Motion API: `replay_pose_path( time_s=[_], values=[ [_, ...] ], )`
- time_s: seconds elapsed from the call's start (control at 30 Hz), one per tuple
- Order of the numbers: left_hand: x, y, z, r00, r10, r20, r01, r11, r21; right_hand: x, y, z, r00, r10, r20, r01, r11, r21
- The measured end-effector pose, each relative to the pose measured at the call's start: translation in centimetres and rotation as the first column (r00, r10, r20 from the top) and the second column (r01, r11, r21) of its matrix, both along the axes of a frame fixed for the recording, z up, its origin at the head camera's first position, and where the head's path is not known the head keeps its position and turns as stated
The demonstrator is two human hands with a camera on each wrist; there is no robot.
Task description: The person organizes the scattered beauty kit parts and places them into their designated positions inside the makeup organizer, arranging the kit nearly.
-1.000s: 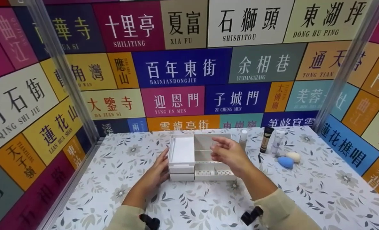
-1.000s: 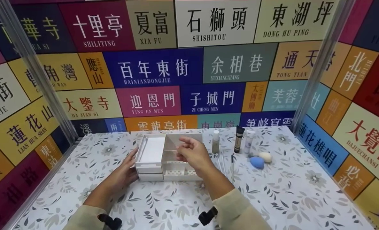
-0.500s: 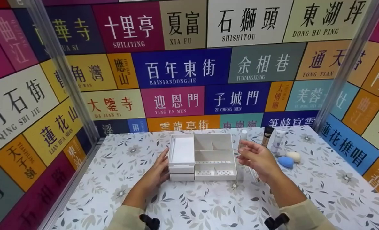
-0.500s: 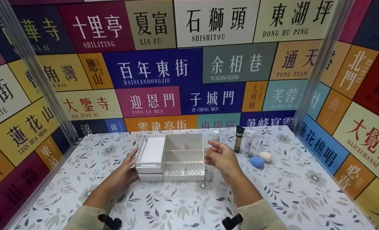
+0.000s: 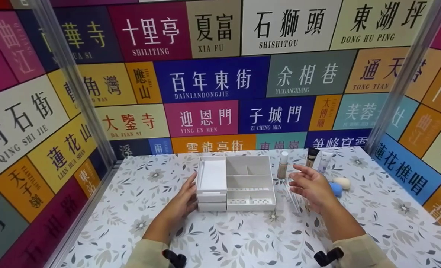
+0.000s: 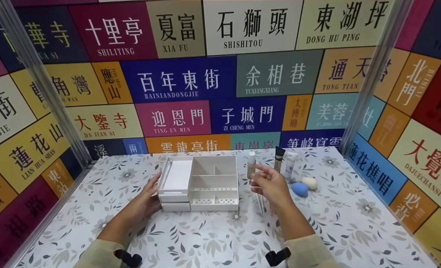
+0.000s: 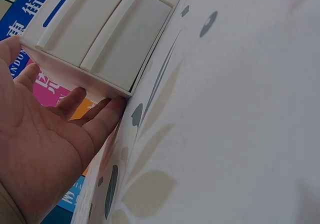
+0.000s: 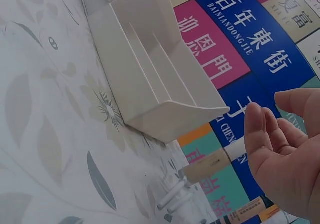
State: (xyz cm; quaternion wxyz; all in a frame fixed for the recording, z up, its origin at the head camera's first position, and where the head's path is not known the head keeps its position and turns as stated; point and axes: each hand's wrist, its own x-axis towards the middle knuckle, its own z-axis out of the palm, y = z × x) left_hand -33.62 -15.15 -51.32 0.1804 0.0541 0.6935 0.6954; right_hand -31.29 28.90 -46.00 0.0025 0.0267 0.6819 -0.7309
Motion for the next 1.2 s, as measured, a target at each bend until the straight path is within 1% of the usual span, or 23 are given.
replay_pose_path(
  time_s=[0.2, 0.43, 0.63, 0.77, 0.97, 1.2],
  values=[
    [0.0, -0.1, 0.0, 1.0, -0.002, 0.005, 0.002, 1.0, 0.017, -0.6, 1.6, -0.9, 1.0, -0.008, 0.021, 0.008, 1.0, 0.016],
    [0.1, 0.1, 0.0, 1.0, 0.01, 0.014, -0.01, 0.999, 0.03, -1.6, 4.1, -2.7, 0.994, -0.05, 0.099, 0.049, 0.999, 0.013],
    [0.3, 0.2, 0.2, 1.0, 0.016, 0.025, -0.017, 0.998, 0.058, -1.9, 5.1, -3.6, 0.987, -0.07, 0.145, 0.071, 0.997, -0.002],
    [0.4, 0.2, 0.3, 1.0, 0.015, 0.015, -0.016, 0.999, 0.048, -2.2, 5.5, -3.9, 0.982, -0.088, 0.165, 0.084, 0.996, 0.032],
    [0.4, 0.1, 0.2, 1.0, 0.017, 0.012, -0.017, 0.999, 0.046, -2.4, 6.0, -4.8, 0.979, -0.089, 0.183, 0.068, 0.991, 0.116],
    [0.4, 0.3, 0.2, 1.0, 0.024, 0.019, -0.025, 0.998, 0.052, -2.4, 6.6, -5.9, 0.983, -0.057, 0.175, 0.032, 0.989, 0.146]
  ],
)
